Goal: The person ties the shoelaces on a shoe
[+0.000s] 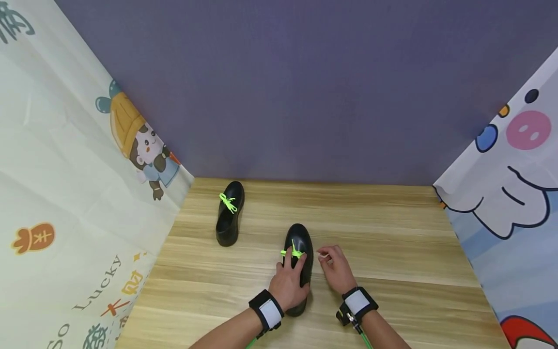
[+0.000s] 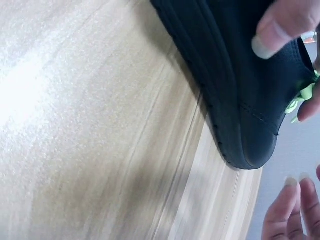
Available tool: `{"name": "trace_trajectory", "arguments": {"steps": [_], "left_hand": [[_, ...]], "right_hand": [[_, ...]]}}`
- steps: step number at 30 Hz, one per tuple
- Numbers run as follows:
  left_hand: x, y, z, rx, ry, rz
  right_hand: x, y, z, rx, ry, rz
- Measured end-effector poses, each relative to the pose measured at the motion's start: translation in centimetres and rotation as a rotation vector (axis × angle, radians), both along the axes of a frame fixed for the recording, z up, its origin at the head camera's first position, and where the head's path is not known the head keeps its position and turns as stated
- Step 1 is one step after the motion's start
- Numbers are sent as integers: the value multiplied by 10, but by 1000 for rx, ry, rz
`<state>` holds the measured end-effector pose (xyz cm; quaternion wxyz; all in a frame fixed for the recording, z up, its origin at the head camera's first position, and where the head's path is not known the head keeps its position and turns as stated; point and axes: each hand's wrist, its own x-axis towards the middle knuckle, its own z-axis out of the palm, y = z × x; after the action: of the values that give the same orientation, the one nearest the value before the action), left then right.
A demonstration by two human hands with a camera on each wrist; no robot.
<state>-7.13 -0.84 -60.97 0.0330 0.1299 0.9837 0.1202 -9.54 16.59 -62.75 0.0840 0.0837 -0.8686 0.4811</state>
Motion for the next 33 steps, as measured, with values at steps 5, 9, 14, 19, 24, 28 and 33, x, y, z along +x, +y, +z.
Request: {"name": "trace_trajectory", "arguments": {"steps": [5,9,14,19,24,28,33], "left_hand": [[-13,-10,2,6,11,13],[-23,-17,2,33,35,36],[-35,-25,3,38,47,63],[-48,-32,3,14,74,81],[-62,-38,3,-3,95,98],[-75,-43,4,-4,101,126],[-92,-49,2,-20,132,168]], "right_hand": [[2,-2,0,-6,14,14],[3,-1,-3,-2,-12,12],[5,1,-5,-10,-14,19],[7,1,-8,-22,45,26],[10,4,-10,-10,45,28],[12,7,-10,-8,4,21],[13,13,-12,6,-65,11]]}}
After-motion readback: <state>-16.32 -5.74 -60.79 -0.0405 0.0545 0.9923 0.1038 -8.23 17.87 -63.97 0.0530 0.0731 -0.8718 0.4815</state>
